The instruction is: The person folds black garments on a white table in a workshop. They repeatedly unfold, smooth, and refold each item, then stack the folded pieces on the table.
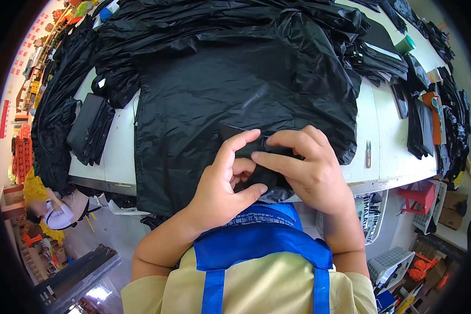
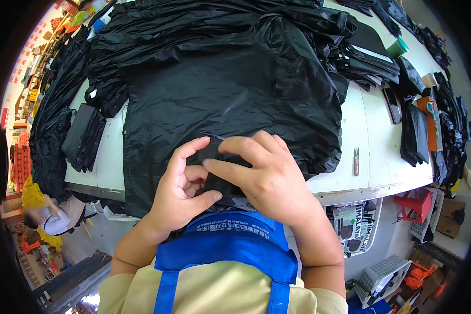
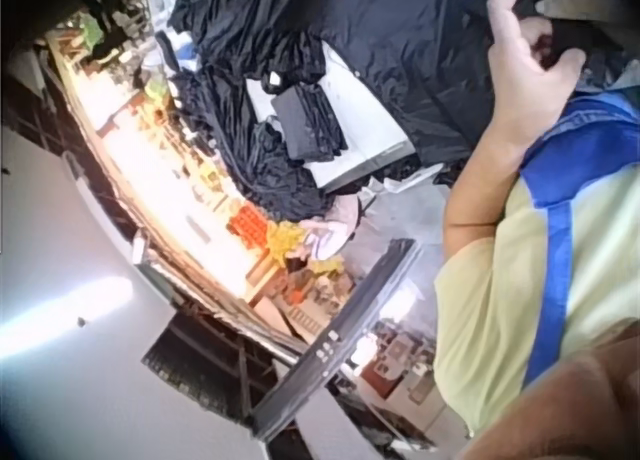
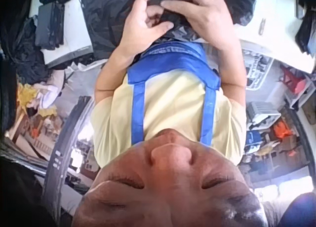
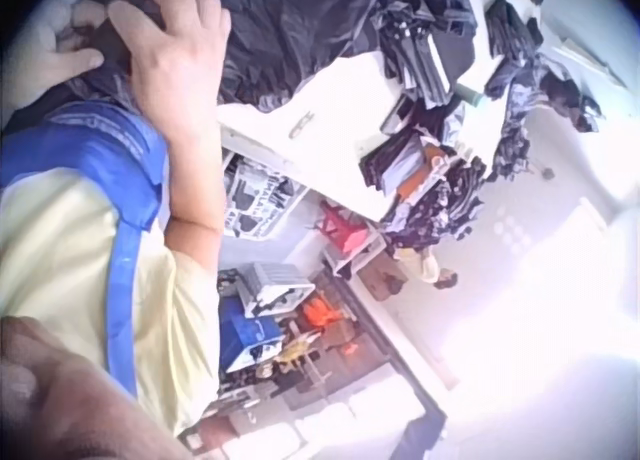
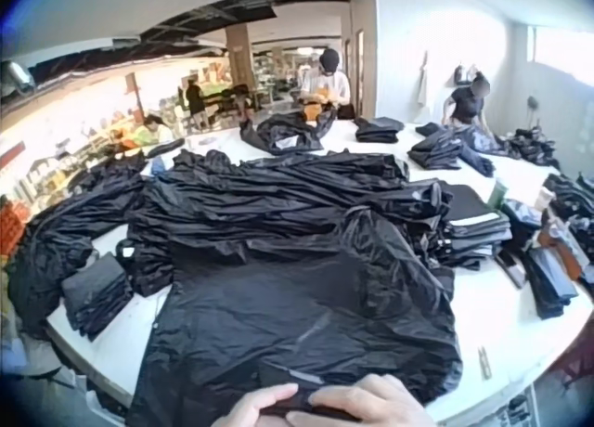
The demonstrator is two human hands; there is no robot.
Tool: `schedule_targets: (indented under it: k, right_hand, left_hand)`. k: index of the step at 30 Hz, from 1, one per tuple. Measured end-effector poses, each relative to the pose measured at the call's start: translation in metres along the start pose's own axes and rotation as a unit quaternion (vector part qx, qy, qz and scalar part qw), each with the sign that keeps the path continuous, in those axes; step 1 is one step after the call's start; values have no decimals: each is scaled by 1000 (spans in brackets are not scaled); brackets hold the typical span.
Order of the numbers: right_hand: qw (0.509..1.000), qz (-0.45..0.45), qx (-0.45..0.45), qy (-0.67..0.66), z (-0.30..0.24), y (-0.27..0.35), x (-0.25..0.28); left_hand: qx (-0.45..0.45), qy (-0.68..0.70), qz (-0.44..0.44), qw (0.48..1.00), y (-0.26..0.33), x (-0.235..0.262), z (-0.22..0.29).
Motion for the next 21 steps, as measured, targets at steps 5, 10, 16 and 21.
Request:
schedule_targets:
  k: [5, 10, 16, 21]
  right_hand:
    - [996, 44, 3, -82, 8, 4, 0]
    - [976, 48, -45, -206, 0, 12, -2]
    - [925, -25, -141, -352, 4, 24, -18]
    - [953, -4, -153, -261, 4, 24, -13]
  left_hand:
    - [23, 20, 18, 999, 2, 2, -2]
    - [50, 39, 33, 997, 4, 4, -2]
    - [63, 1, 25, 998, 6, -1, 2]
    - [12, -10, 14, 1000, 5, -3, -15]
Point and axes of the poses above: each hand's wrist, its own y-axis away from the middle knuckle, its own x-axis out of the back of the hand, z = x × y, the point moved 4 cm from there along -y, towards the middle knuckle
